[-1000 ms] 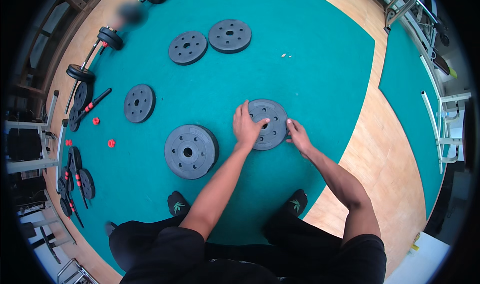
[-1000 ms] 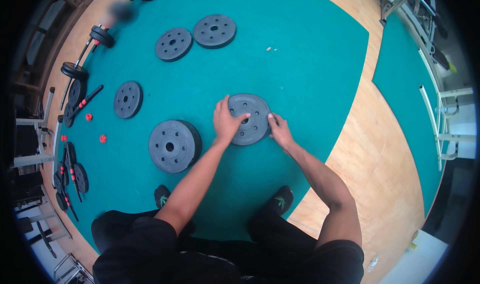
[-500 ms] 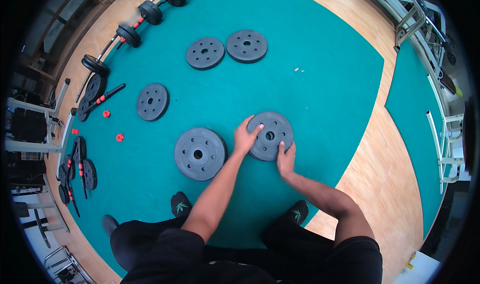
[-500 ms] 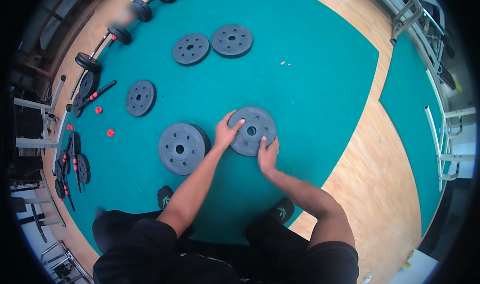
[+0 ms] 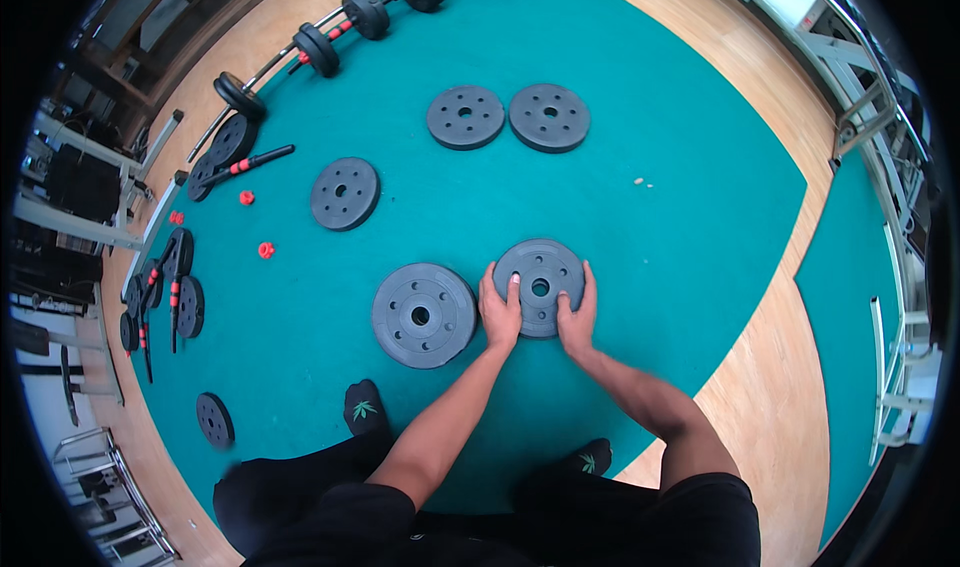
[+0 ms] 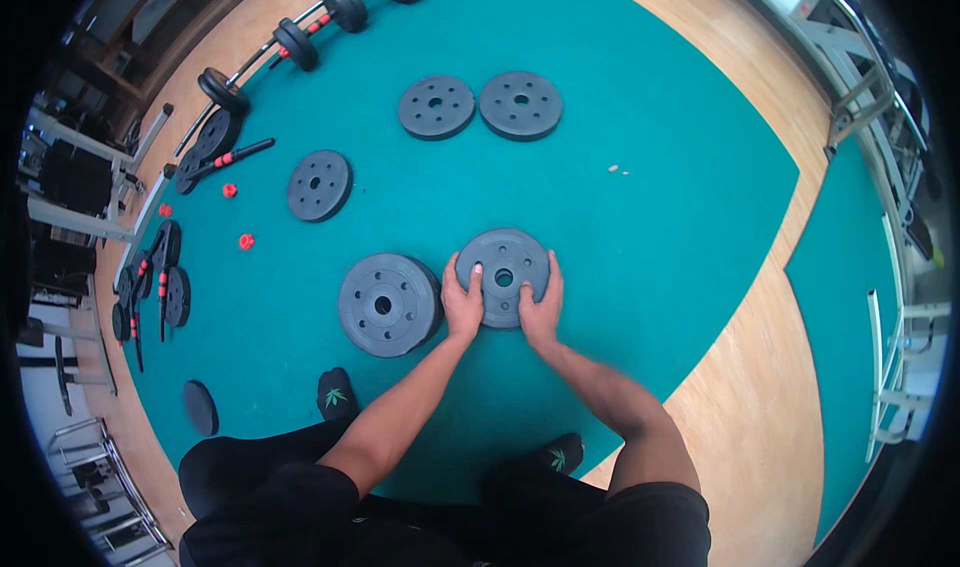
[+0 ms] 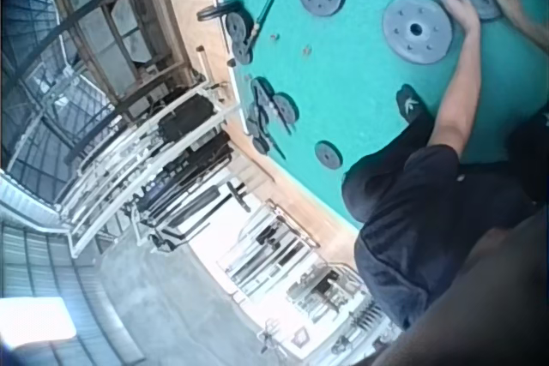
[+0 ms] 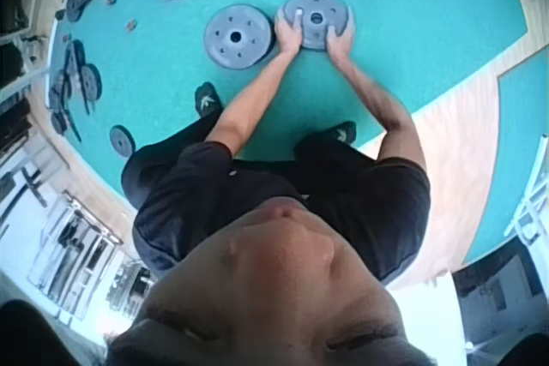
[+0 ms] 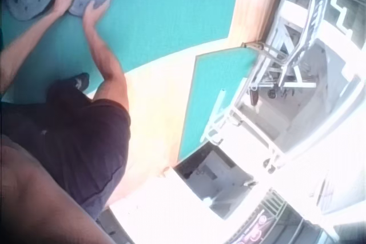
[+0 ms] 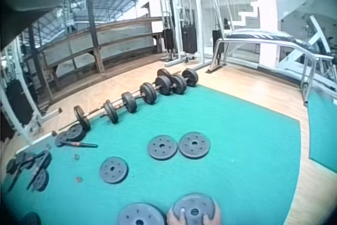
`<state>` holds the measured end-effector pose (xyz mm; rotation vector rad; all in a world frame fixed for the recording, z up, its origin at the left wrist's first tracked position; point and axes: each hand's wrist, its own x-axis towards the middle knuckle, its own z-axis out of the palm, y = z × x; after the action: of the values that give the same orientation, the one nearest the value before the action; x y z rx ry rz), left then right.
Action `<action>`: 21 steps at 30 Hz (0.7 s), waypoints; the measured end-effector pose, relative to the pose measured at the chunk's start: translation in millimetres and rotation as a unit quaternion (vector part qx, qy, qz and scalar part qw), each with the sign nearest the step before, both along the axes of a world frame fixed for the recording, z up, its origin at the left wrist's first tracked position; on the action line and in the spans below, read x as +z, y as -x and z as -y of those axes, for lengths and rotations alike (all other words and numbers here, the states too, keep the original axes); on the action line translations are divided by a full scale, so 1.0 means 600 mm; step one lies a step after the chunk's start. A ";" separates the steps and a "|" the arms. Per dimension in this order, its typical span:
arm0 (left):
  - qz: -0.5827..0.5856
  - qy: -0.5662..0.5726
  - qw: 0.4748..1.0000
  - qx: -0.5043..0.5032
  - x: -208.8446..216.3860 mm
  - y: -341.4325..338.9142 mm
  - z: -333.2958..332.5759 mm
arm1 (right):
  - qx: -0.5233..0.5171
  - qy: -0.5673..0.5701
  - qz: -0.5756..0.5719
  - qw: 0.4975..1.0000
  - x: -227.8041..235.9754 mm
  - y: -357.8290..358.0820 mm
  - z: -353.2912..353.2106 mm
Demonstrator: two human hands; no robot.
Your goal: The person organizes weight plates on a gym mat and then slides plates onto a dumbbell bar before securing them with a red collar.
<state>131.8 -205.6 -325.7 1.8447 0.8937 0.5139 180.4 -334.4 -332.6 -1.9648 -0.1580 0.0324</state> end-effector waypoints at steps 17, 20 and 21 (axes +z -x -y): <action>0.028 0.163 0.976 0.143 0.019 0.050 0.056 | 0.013 -0.014 -0.047 0.999 -0.009 -0.010 0.006; 0.023 0.187 0.972 0.144 0.018 0.038 0.047 | 0.018 -0.009 -0.044 0.999 0.002 -0.024 -0.001; 0.029 0.197 0.969 0.145 0.012 0.032 0.048 | 0.019 -0.006 -0.039 0.999 0.007 -0.029 -0.001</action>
<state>112.8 -234.6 -318.2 1.3418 1.1438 0.5228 198.1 -333.8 -328.5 -1.9457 -0.1433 0.1328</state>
